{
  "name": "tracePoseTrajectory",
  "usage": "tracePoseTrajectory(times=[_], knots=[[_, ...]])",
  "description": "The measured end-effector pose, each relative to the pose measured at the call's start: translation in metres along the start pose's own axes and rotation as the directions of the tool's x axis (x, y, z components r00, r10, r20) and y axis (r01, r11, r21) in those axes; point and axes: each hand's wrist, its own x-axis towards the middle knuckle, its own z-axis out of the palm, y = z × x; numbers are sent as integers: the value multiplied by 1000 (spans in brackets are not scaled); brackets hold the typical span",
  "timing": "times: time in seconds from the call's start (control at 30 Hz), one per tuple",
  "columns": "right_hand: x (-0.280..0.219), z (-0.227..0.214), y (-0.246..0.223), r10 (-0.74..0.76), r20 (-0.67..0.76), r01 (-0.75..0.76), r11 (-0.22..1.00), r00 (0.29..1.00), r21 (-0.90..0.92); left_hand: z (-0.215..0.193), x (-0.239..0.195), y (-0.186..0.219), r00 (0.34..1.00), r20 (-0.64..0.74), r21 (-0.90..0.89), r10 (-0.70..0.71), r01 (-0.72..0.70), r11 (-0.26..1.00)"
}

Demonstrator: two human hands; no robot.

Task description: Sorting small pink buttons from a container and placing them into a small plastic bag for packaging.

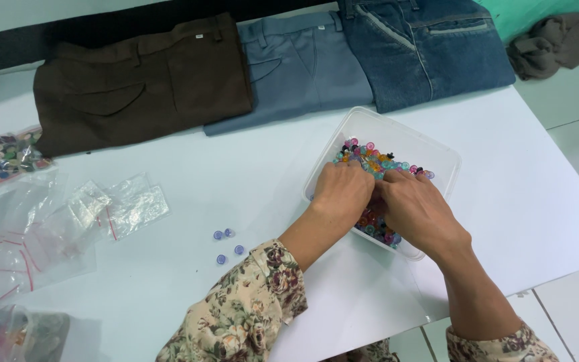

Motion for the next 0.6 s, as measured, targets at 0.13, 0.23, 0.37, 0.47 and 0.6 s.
tracePoseTrajectory(times=[0.13, 0.23, 0.37, 0.47, 0.6], knots=[[3, -1, 2, 25, 30, -25, 999, 999, -25, 5, 2, 5, 999, -39, 7, -10, 10, 1000], [2, -5, -1, 35, 20, -35, 999, 999, -6, 6, 3, 5, 997, -72, 17, -6, 8, 1000], [1, -11, -5, 70, 33, -71, 997, 997, 23, -7, 3, 3, 994, -101, -13, 37, -39, 999], [4, 0, 1, 94, 39, -95, 995, 995, 28, -14, 6, 0, 986, -157, -56, 47, -56, 997], [4, -1, 0, 103, 0, -103, 993, 995, 60, -20, 4, -10, 976, -213, -194, 43, -85, 977]])
